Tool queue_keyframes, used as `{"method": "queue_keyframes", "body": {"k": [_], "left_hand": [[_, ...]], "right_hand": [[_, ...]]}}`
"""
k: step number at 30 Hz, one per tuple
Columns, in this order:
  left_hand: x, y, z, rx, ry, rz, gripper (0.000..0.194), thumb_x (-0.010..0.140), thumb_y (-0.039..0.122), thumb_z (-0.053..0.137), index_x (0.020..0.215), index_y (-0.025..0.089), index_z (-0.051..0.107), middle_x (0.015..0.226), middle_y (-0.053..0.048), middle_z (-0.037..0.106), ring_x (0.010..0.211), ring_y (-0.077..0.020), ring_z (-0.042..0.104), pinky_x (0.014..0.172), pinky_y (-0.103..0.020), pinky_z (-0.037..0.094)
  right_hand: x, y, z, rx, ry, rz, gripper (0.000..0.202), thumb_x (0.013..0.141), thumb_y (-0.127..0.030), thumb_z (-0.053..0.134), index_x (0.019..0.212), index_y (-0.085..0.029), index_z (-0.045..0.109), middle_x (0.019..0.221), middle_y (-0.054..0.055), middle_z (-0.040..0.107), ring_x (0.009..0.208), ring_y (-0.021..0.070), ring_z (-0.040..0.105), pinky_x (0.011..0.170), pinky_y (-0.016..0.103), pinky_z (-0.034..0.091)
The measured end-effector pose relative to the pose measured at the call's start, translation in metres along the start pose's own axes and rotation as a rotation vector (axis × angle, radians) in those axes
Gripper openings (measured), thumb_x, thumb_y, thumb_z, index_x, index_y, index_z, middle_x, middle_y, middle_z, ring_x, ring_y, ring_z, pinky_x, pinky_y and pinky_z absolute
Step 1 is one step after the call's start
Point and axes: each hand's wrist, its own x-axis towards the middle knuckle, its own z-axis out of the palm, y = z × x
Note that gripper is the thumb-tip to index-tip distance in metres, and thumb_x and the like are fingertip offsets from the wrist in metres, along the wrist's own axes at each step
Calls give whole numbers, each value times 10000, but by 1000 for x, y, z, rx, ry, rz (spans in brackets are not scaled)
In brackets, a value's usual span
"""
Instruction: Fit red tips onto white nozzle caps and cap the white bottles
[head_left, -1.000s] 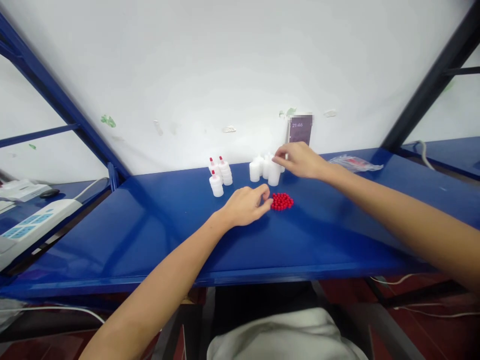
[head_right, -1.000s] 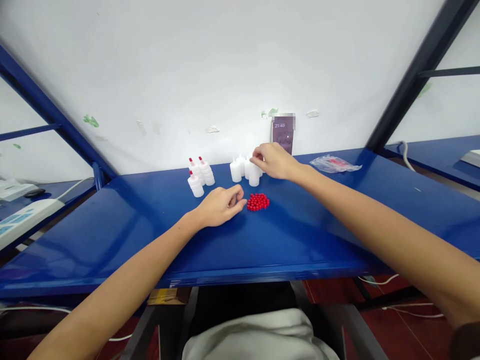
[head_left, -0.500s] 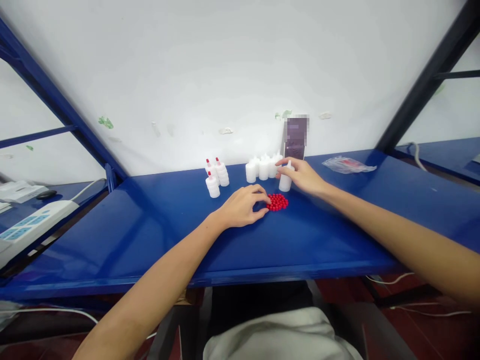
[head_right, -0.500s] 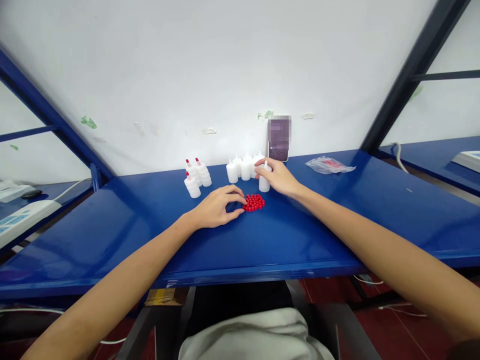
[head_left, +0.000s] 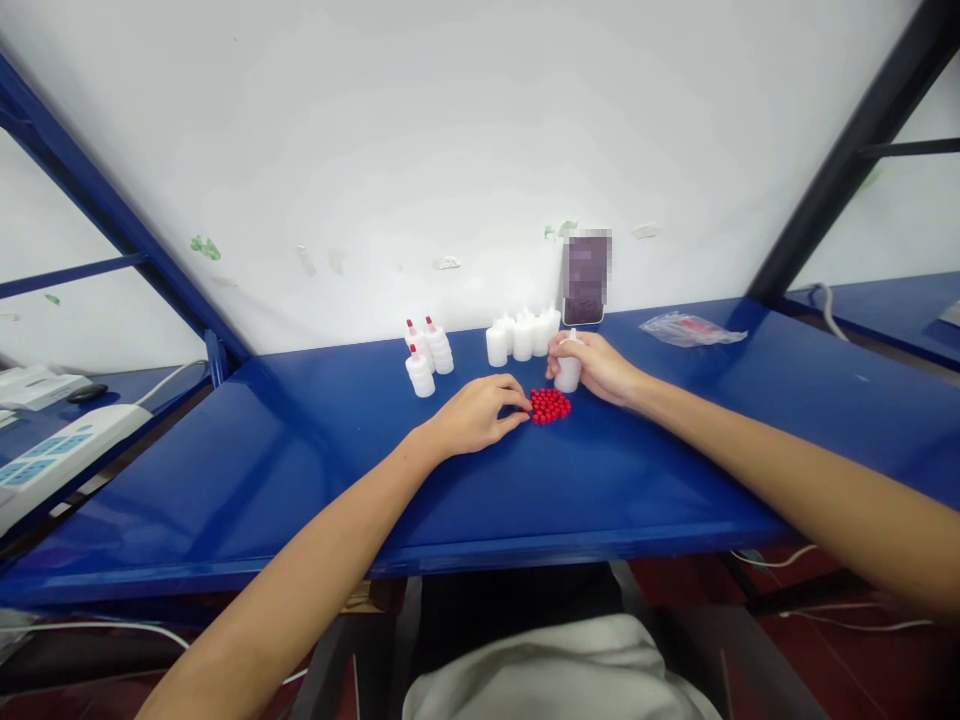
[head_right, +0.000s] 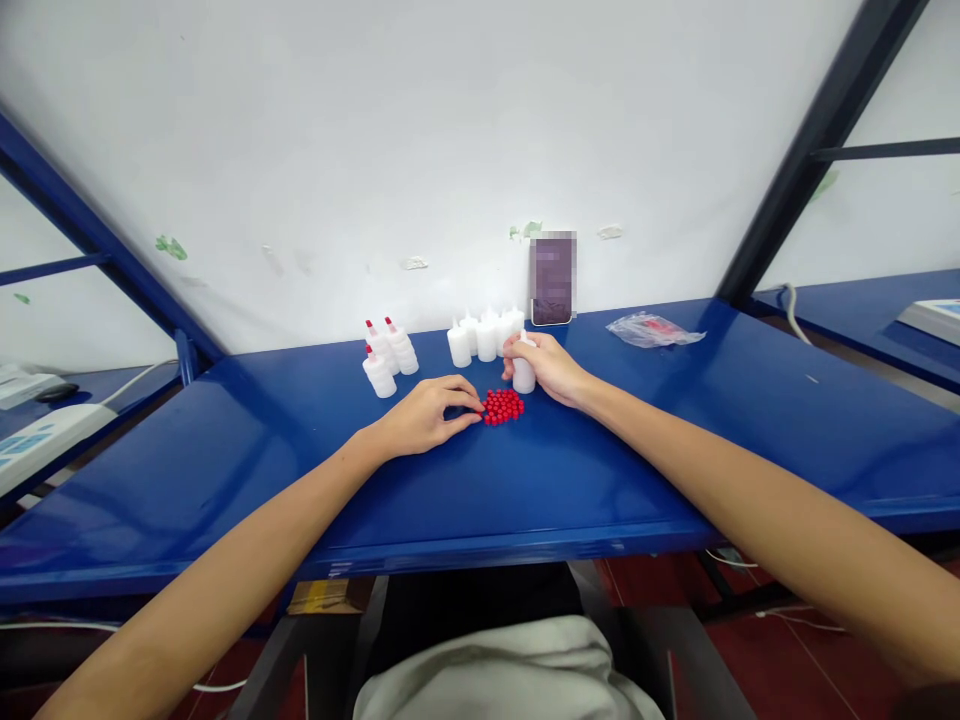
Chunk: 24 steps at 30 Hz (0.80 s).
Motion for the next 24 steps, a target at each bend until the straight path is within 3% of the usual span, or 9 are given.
{"method": "queue_keyframes", "body": {"k": [3, 7, 13, 16, 20, 24], "left_hand": [[0, 0, -2, 6, -4, -26, 161, 930, 223, 614, 1016, 175, 742, 1012, -71, 711, 896, -177, 681, 843, -312, 534], [0, -2, -3, -16, 11, -37, 120, 915, 206, 630, 963, 165, 733, 1006, -66, 730, 909, -179, 683, 849, -312, 525], [-2, -7, -2, -59, 32, -88, 77, 898, 186, 648, 934, 155, 708, 894, -46, 733, 799, -155, 676, 775, -286, 524], [0, 0, -1, -117, 158, -86, 86, 912, 201, 639, 954, 159, 701, 898, -46, 727, 793, -144, 664, 760, -276, 524], [7, 16, -1, -220, 461, -71, 111, 928, 260, 641, 964, 173, 701, 882, -40, 721, 779, -130, 641, 733, -270, 526], [11, 25, -1, -232, 546, -58, 114, 927, 280, 649, 957, 183, 702, 885, -41, 726, 790, -135, 641, 731, -284, 523]], "right_hand": [[-6, -5, -3, -283, -48, -122, 56, 717, -254, 575, 708, -203, 554, 554, -29, 541, 542, 149, 514, 587, 289, 425], [-11, -9, -5, -716, -37, -304, 75, 704, -233, 538, 685, -184, 591, 655, 4, 611, 627, 160, 533, 646, 291, 400], [-12, -10, -1, -988, 25, -259, 183, 791, -272, 514, 787, -171, 667, 802, 64, 712, 742, 209, 620, 693, 296, 411], [-18, -17, 3, -1141, 5, -227, 233, 852, -319, 507, 911, -194, 695, 810, 66, 719, 745, 230, 633, 672, 304, 386], [-31, -30, 12, -1239, -85, -309, 313, 914, -354, 466, 1131, -227, 652, 795, 50, 717, 724, 236, 632, 647, 303, 353], [-36, -32, 19, -1255, -159, -407, 259, 936, -362, 433, 942, -216, 646, 836, 58, 720, 733, 223, 621, 631, 303, 327]]}}
